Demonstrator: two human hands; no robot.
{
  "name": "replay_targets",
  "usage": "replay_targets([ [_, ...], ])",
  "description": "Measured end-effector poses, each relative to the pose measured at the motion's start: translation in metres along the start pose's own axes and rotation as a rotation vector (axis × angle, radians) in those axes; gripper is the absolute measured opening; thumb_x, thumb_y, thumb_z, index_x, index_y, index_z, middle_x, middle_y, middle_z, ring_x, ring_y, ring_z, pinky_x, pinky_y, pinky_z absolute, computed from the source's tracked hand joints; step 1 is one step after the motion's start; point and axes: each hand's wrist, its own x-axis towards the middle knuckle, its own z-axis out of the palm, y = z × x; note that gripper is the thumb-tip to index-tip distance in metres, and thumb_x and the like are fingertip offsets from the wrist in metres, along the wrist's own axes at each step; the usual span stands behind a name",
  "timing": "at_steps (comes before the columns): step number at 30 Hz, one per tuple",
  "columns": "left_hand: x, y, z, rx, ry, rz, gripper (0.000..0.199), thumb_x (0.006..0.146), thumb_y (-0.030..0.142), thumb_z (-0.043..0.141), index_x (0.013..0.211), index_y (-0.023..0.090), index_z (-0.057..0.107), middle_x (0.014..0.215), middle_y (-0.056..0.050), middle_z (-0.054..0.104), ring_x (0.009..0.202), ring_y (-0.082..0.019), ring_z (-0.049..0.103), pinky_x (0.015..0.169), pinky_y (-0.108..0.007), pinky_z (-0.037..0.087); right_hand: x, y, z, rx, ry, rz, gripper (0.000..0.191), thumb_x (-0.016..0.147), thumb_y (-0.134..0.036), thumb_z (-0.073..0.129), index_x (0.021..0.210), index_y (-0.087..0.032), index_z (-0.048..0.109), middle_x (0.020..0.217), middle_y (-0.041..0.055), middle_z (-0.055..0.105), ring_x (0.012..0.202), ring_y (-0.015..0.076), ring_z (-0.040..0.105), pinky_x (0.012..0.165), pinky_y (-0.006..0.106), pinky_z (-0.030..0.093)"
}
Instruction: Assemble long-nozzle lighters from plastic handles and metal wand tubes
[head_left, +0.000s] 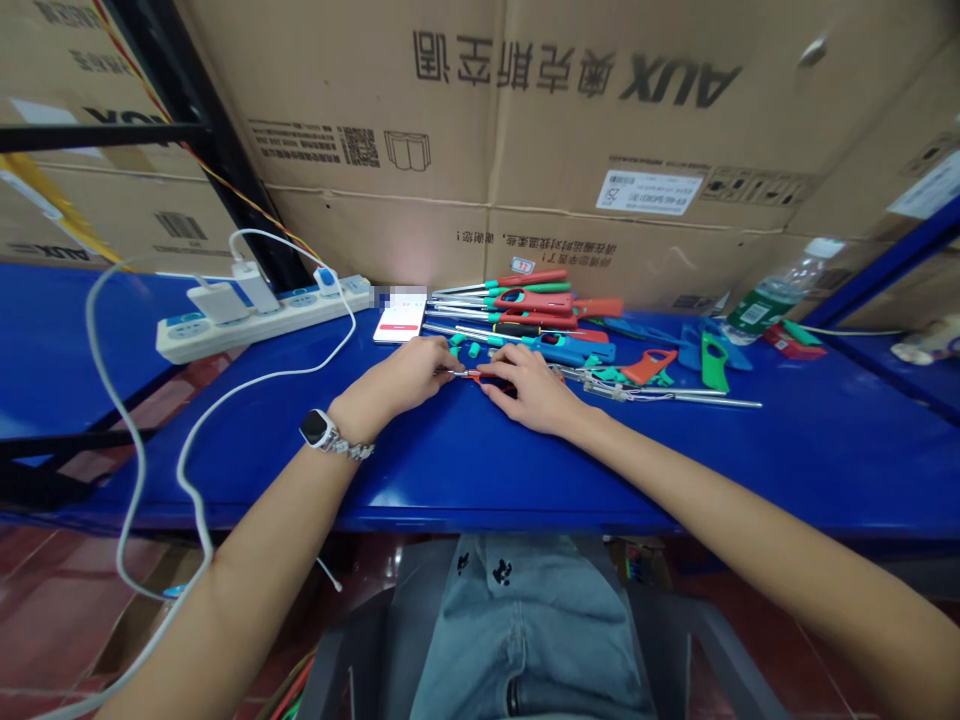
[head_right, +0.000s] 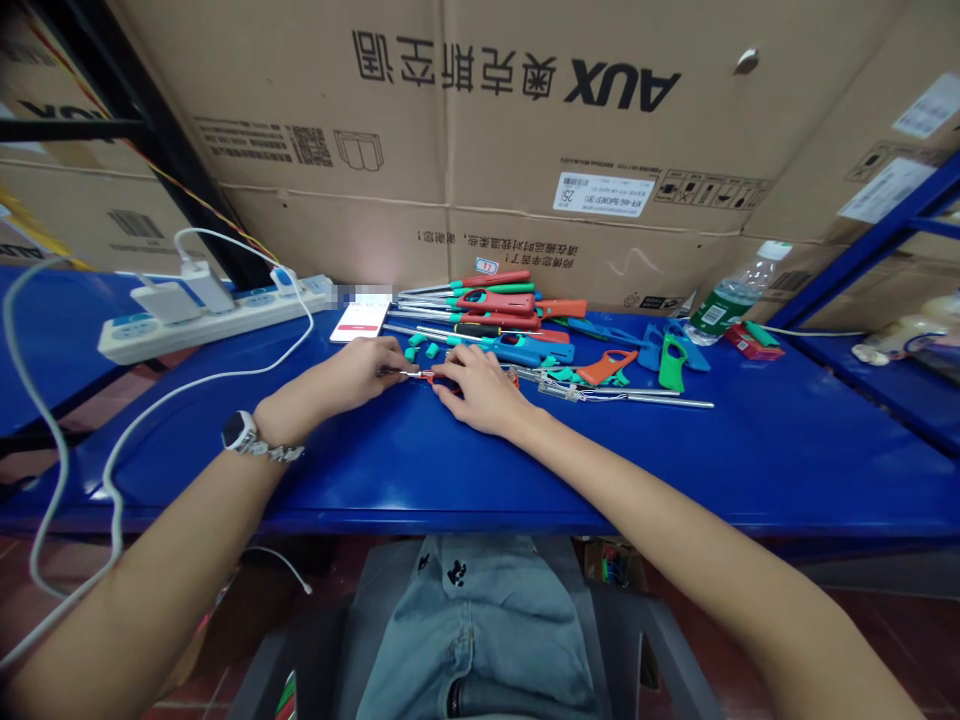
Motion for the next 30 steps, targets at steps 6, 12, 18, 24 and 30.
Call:
replay_targets([
  [6, 0.0, 0.002, 0.003, -0.022, 0.014, 0.002, 0.026, 0.094, 0.013, 0.057, 0.106, 0.017, 0.081, 0.096, -0.01, 0.07, 0.078, -0.019, 0.065, 0.077, -0.034, 0.054, 0.0, -0.001, 0.0, -0.008, 0.008, 0.009, 0.03, 0.103, -0.031, 0.059, 0.128, -0.022, 0.074, 0.12, 0.012, 0.066, 0.114, 0.029, 0.059, 0.102, 0.051, 0.049],
  [12, 0.002, 0.004, 0.006, -0.067, 0.022, -0.014, 0.024, 0.093, 0.02, 0.064, 0.112, 0.016, 0.079, 0.102, -0.01, 0.071, 0.082, -0.02, 0.067, 0.083, -0.036, 0.056, -0.002, -0.002, -0.002, -0.016, 0.01, 0.022, 0.031, 0.104, -0.032, 0.059, 0.13, -0.022, 0.074, 0.121, 0.0119, 0.067, 0.114, 0.0291, 0.06, 0.102, 0.05, 0.049],
  [18, 0.003, 0.005, 0.009, -0.077, 0.03, -0.009, 0.024, 0.094, 0.022, 0.065, 0.114, 0.018, 0.077, 0.107, -0.01, 0.072, 0.096, -0.024, 0.07, 0.091, -0.039, 0.056, -0.003, -0.002, -0.001, -0.031, 0.029, 0.019, 0.034, 0.103, -0.032, 0.061, 0.132, -0.02, 0.073, 0.121, 0.0128, 0.068, 0.115, 0.03, 0.06, 0.101, 0.05, 0.048],
  [24, 0.001, 0.008, 0.005, -0.107, 0.053, -0.03, 0.027, 0.09, 0.024, 0.069, 0.116, 0.018, 0.074, 0.112, -0.011, 0.073, 0.108, -0.027, 0.069, 0.099, -0.044, 0.055, -0.006, -0.004, -0.009, 0.017, 0.087, 0.027, 0.03, 0.101, -0.031, 0.062, 0.128, -0.024, 0.073, 0.123, 0.0104, 0.068, 0.119, 0.0297, 0.059, 0.104, 0.05, 0.044],
  [30, 0.0, 0.013, 0.002, -0.14, 0.166, -0.076, 0.035, 0.082, 0.008, 0.059, 0.114, 0.016, 0.072, 0.105, -0.009, 0.076, 0.098, -0.024, 0.071, 0.09, -0.041, 0.058, -0.005, 0.009, -0.021, 0.059, 0.176, 0.076, 0.028, 0.098, -0.018, 0.053, 0.116, -0.022, 0.075, 0.117, 0.0104, 0.071, 0.112, 0.0287, 0.062, 0.097, 0.048, 0.047],
])
